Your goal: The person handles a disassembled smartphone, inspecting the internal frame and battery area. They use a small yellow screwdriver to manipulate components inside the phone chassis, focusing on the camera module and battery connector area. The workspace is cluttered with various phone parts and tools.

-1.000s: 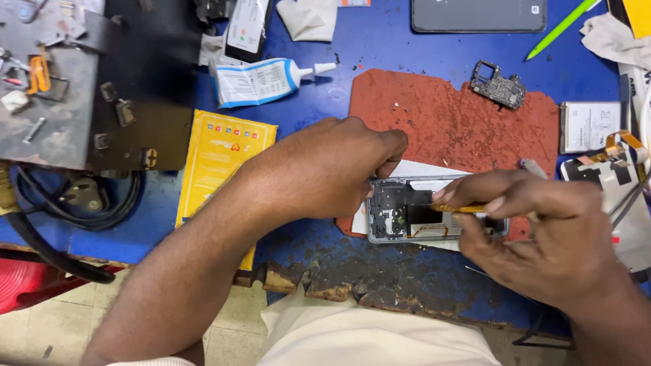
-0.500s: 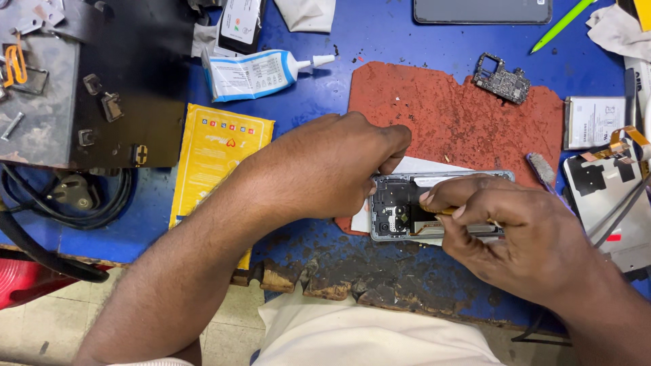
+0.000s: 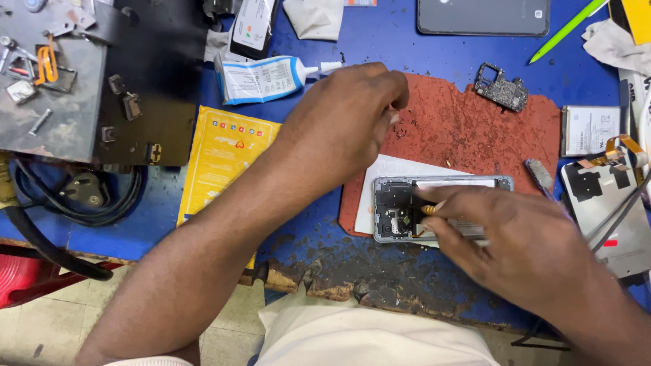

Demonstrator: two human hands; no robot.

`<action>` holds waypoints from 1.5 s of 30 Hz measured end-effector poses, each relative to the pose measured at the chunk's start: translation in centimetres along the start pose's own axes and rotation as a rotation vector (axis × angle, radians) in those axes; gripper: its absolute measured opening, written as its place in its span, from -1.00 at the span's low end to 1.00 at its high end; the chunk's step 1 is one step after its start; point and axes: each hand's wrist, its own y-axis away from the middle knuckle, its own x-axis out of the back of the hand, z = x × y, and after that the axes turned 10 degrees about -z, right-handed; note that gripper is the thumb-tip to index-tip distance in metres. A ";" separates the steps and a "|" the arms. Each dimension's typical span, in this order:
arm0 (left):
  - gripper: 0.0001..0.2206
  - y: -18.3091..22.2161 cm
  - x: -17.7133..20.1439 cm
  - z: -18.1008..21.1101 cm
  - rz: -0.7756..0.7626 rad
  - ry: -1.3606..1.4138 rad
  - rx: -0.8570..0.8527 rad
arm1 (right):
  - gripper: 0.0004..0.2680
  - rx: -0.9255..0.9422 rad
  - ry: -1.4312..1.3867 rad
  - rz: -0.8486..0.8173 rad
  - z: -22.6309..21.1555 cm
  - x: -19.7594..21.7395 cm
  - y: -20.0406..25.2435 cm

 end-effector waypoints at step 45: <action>-0.74 -0.7 -2.3 0.1 0.074 0.397 -0.210 | -0.78 0.028 -0.237 0.019 -1.2 0.5 -0.9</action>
